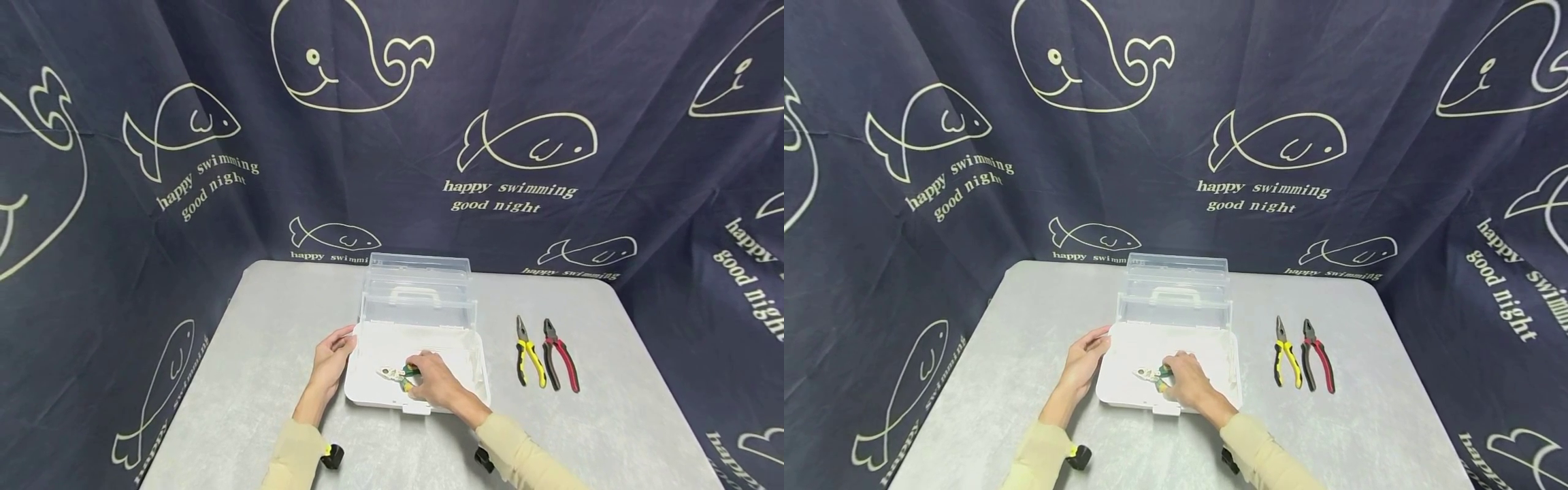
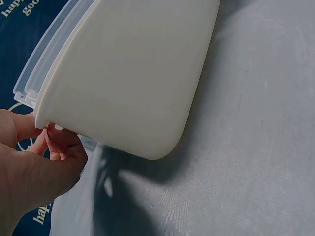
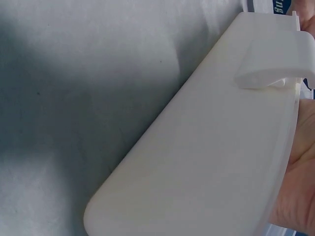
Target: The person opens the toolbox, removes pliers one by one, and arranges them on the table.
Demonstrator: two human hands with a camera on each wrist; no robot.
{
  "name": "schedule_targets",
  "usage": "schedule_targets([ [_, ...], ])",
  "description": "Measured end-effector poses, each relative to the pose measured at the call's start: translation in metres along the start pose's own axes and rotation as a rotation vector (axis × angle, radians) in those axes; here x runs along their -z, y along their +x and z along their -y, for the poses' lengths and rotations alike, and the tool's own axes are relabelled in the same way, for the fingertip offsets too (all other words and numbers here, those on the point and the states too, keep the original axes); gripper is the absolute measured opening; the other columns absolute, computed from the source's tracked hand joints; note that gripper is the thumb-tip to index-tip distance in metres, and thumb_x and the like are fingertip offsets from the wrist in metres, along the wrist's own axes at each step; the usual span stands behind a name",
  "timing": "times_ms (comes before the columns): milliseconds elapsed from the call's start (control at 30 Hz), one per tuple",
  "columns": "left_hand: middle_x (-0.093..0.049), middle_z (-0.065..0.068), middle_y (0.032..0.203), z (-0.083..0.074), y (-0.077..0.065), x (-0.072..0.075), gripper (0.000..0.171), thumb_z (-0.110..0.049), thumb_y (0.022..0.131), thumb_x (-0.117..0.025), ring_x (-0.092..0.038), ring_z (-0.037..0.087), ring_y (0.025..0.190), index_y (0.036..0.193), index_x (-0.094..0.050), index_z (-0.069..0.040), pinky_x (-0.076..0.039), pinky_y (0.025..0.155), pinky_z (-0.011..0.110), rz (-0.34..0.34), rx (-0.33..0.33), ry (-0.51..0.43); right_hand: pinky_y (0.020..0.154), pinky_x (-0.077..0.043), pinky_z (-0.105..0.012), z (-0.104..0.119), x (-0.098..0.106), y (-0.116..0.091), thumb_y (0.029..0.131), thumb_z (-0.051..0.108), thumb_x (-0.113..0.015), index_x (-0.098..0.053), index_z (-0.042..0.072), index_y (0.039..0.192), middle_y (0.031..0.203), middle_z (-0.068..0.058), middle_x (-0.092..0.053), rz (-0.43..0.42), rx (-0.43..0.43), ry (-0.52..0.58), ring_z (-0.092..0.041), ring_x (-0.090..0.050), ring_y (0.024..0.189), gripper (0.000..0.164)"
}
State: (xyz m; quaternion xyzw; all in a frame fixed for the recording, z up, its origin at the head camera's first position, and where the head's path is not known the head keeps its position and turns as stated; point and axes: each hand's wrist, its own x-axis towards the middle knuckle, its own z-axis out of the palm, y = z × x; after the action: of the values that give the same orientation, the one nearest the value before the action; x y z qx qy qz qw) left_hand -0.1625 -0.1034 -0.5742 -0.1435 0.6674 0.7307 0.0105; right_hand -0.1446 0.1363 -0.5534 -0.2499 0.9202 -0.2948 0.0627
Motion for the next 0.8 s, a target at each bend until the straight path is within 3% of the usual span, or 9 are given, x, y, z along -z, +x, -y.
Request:
schedule_targets([
  [200,-0.068,0.006,0.104,0.000,0.000,0.000,0.034,-0.007,0.099,-0.067,-0.059,0.010,0.094,0.132,-0.065,0.002,-0.049,0.080,0.020,-0.013,-0.010,-0.002,0.079,-0.049,-0.043,0.001,0.001,0.001,0.064,-0.002,-0.090,-0.068,0.000,0.106,0.092,-0.008,-0.060,0.009,0.044,-0.041,-0.023,-0.054,0.084,0.047],
  [433,-0.067,0.007,0.107,0.001,-0.001,0.000,0.035,-0.007,0.099,-0.066,-0.059,0.010,0.095,0.133,-0.065,0.002,-0.049,0.080,0.020,-0.004,-0.007,0.001,0.063,-0.049,-0.026,0.002,0.003,0.001,0.073,-0.008,-0.087,-0.056,0.006,0.100,0.081,-0.006,-0.066,0.103,0.101,0.052,-0.014,-0.061,0.069,0.043],
  [633,-0.067,0.008,0.110,0.001,-0.001,0.001,0.037,-0.007,0.100,-0.065,-0.059,0.010,0.095,0.135,-0.062,0.003,-0.049,0.079,0.020,0.012,-0.006,-0.009,0.062,-0.047,-0.027,0.003,0.005,0.002,0.073,-0.004,-0.089,-0.064,0.006,0.099,0.079,-0.004,-0.068,0.120,0.136,0.001,-0.016,-0.064,0.069,0.037],
  [800,-0.067,0.012,0.110,-0.019,-0.012,-0.001,0.036,-0.002,0.100,-0.062,-0.059,0.013,0.097,0.135,-0.060,0.008,-0.050,0.081,0.023,0.032,0.000,-0.001,0.057,-0.042,-0.028,0.004,0.006,0.004,0.072,-0.001,-0.090,-0.066,0.009,0.096,0.076,0.000,-0.066,0.114,0.146,-0.069,-0.009,-0.055,0.066,0.036],
])
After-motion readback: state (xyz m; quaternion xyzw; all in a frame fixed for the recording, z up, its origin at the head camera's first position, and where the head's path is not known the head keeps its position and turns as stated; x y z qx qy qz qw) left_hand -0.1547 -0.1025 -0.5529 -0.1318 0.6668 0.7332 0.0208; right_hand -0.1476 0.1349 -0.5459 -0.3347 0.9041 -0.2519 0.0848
